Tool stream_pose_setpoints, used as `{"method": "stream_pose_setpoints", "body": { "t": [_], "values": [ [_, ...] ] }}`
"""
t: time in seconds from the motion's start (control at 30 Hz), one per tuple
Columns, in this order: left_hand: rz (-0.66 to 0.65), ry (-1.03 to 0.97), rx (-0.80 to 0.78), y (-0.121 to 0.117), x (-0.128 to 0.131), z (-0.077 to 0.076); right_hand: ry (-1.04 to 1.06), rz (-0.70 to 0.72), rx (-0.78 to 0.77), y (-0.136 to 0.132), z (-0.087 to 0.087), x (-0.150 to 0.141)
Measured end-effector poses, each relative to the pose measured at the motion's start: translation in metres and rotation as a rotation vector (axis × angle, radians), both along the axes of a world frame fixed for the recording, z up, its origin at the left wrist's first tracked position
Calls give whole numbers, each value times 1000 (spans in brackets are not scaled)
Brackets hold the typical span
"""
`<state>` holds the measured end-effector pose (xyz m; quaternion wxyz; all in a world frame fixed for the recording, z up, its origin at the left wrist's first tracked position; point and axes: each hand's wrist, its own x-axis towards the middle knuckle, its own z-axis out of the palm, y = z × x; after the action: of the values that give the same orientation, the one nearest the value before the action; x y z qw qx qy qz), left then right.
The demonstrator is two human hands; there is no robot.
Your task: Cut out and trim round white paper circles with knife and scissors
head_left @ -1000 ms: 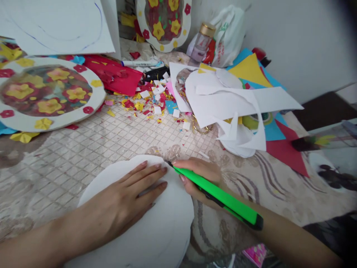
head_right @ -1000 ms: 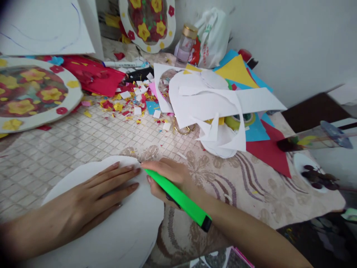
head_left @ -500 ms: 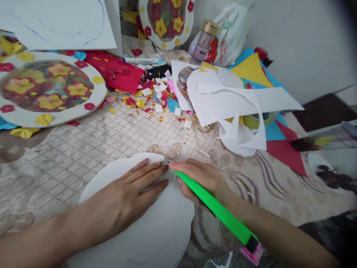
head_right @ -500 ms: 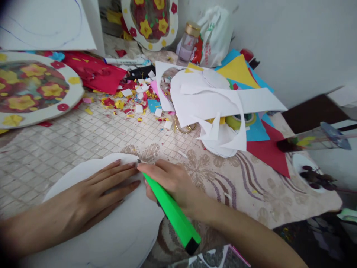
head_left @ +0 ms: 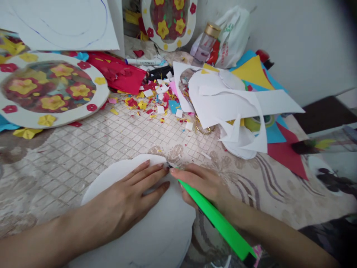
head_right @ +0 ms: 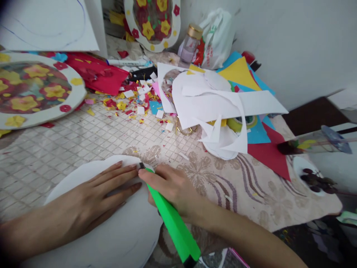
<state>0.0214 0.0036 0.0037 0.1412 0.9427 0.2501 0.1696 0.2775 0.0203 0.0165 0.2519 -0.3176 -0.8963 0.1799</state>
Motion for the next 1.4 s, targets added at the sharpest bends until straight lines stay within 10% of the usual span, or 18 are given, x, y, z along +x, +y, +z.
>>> {"method": "stream_pose_setpoints", "body": {
  "t": [1.4],
  "values": [
    [-9,59,88,0,1,3,112,-100,-82,-2,-1,-2]
  ]
}}
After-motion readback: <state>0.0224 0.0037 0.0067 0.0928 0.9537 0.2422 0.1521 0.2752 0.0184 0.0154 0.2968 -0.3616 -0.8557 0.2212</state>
